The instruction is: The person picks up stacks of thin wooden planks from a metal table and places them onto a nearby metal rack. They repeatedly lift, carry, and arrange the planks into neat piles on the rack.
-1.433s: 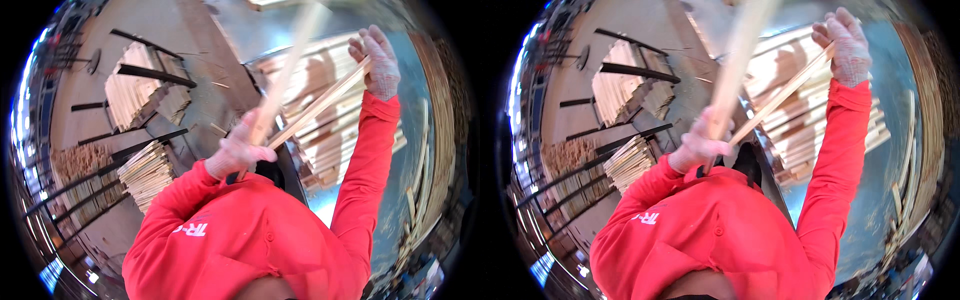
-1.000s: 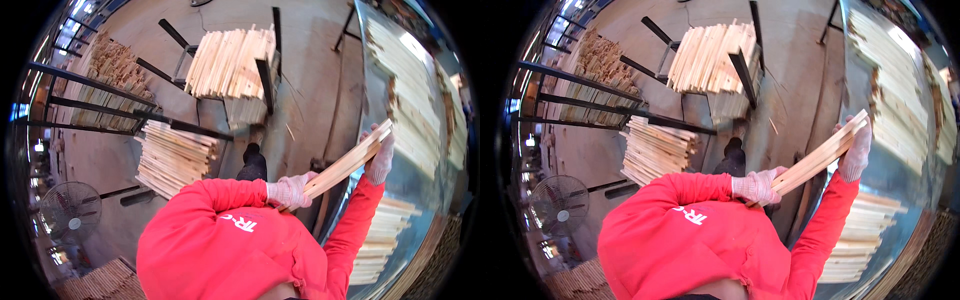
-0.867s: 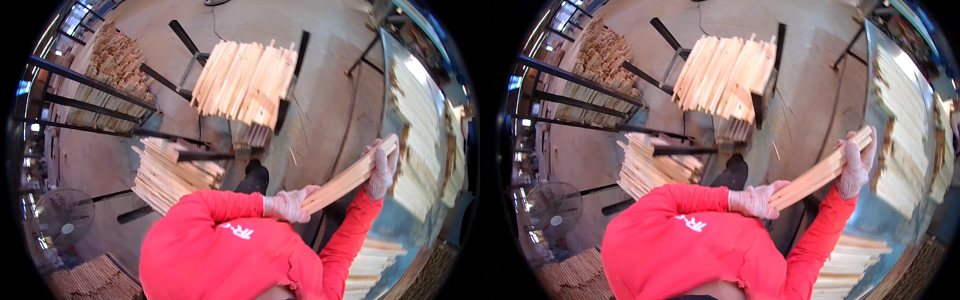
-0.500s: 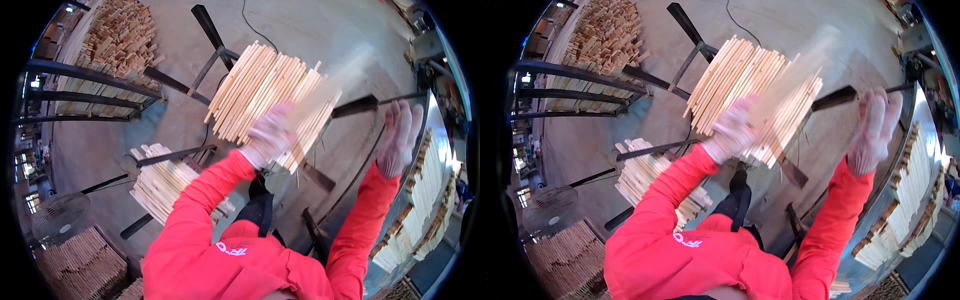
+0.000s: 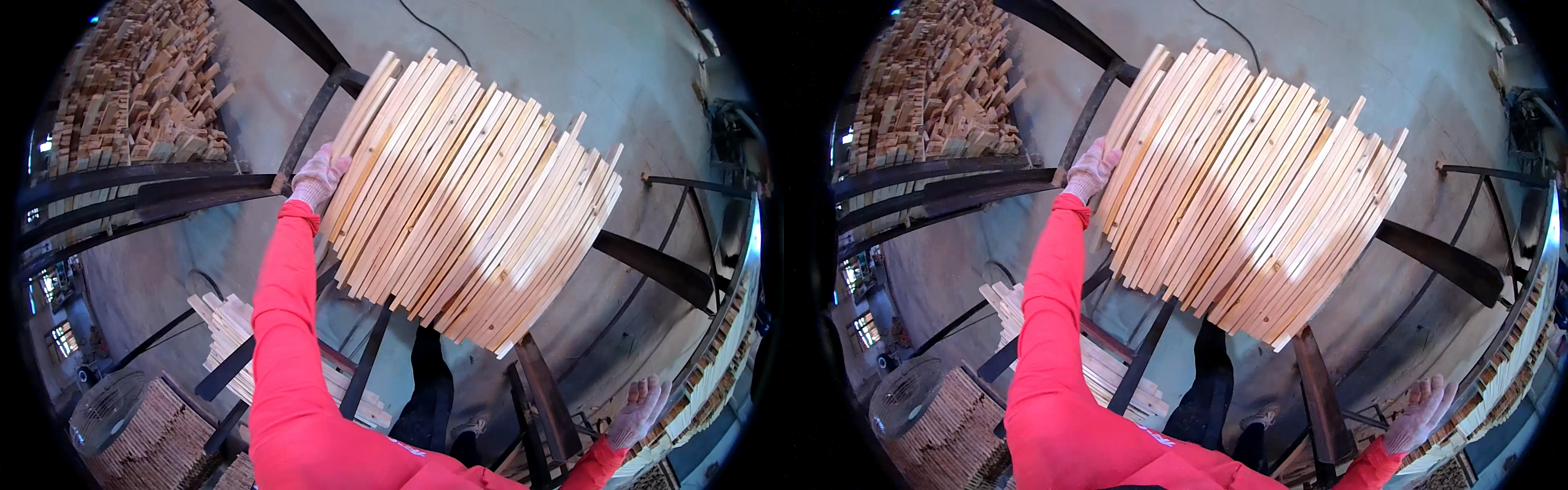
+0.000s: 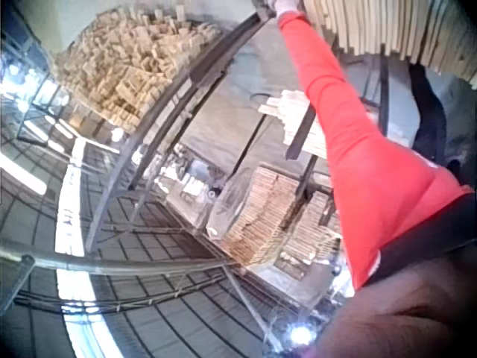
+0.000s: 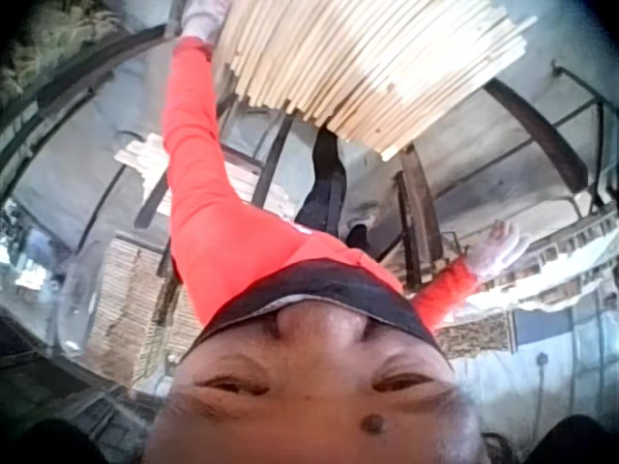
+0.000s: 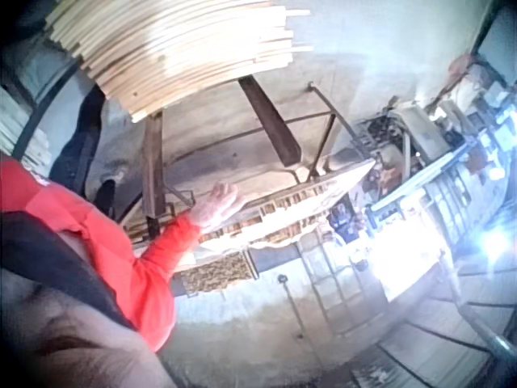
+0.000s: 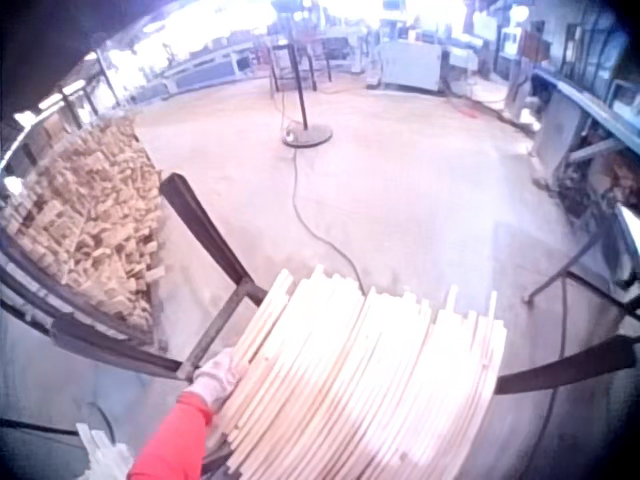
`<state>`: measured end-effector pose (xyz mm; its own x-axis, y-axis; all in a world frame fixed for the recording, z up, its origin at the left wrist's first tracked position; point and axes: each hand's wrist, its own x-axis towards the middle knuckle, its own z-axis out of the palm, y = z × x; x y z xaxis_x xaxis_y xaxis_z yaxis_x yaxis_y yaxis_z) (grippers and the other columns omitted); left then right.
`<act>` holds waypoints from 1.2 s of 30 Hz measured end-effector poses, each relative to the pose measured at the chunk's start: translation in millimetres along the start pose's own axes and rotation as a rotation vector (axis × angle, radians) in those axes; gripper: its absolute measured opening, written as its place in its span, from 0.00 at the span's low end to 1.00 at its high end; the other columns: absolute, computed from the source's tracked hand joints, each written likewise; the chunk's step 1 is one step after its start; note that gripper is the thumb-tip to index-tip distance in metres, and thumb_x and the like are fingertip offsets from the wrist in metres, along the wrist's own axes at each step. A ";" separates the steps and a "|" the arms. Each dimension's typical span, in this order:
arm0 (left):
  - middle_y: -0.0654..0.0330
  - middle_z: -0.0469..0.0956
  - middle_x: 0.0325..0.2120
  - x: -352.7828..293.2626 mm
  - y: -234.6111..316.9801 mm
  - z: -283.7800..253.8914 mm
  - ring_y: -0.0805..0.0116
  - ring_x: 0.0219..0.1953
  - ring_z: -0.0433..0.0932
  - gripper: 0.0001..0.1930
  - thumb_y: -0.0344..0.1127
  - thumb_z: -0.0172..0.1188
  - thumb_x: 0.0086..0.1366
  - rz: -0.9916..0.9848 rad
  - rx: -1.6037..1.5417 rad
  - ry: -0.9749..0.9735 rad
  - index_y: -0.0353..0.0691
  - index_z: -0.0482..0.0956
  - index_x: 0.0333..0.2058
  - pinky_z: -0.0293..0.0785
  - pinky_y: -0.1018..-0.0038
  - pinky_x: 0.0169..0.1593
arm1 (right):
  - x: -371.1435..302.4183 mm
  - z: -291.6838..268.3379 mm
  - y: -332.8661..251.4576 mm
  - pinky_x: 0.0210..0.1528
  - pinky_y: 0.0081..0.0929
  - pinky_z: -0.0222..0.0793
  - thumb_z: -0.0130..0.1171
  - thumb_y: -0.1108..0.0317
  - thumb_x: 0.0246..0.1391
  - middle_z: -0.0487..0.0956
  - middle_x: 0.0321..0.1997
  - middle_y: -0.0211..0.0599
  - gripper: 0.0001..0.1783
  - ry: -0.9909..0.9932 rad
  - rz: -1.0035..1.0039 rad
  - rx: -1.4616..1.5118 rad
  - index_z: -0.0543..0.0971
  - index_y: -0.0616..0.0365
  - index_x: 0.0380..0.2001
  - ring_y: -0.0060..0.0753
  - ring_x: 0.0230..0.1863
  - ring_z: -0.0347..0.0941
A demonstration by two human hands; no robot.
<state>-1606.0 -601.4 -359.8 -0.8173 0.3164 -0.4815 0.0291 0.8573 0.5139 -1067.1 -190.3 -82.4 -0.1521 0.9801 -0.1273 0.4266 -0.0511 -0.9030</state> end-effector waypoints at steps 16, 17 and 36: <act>0.48 0.71 0.54 -10.1 122.2 121.1 0.56 0.58 0.69 0.33 0.55 0.51 0.65 0.404 0.262 0.162 0.36 0.63 0.60 0.64 0.65 0.61 | 51.8 -107.4 20.7 0.45 0.25 0.74 0.61 0.68 0.52 0.79 0.41 0.38 0.28 -0.040 -0.301 -0.696 0.70 0.59 0.57 0.30 0.39 0.77; 0.48 0.71 0.55 -22.6 147.5 139.0 0.56 0.59 0.69 0.33 0.55 0.50 0.65 0.435 0.233 0.102 0.37 0.63 0.60 0.64 0.64 0.61 | 49.8 -138.0 20.5 0.45 0.28 0.75 0.62 0.67 0.52 0.78 0.40 0.38 0.29 -0.088 -0.212 -0.762 0.69 0.58 0.58 0.34 0.39 0.78; 0.46 0.72 0.54 -419.5 22.9 45.9 0.45 0.57 0.69 0.35 0.67 0.30 0.67 -0.185 0.373 0.090 0.46 0.69 0.56 0.65 0.56 0.59 | -290.3 -493.5 123.2 0.63 0.29 0.61 0.49 0.69 0.63 0.68 0.62 0.48 0.27 -0.183 0.292 -0.580 0.62 0.65 0.64 0.36 0.61 0.66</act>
<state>-1236.1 -695.8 -178.6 -0.8749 0.1205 -0.4691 0.0695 0.9898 0.1247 -530.4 -386.5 45.8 -0.0848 0.8910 -0.4460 0.8748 -0.1477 -0.4613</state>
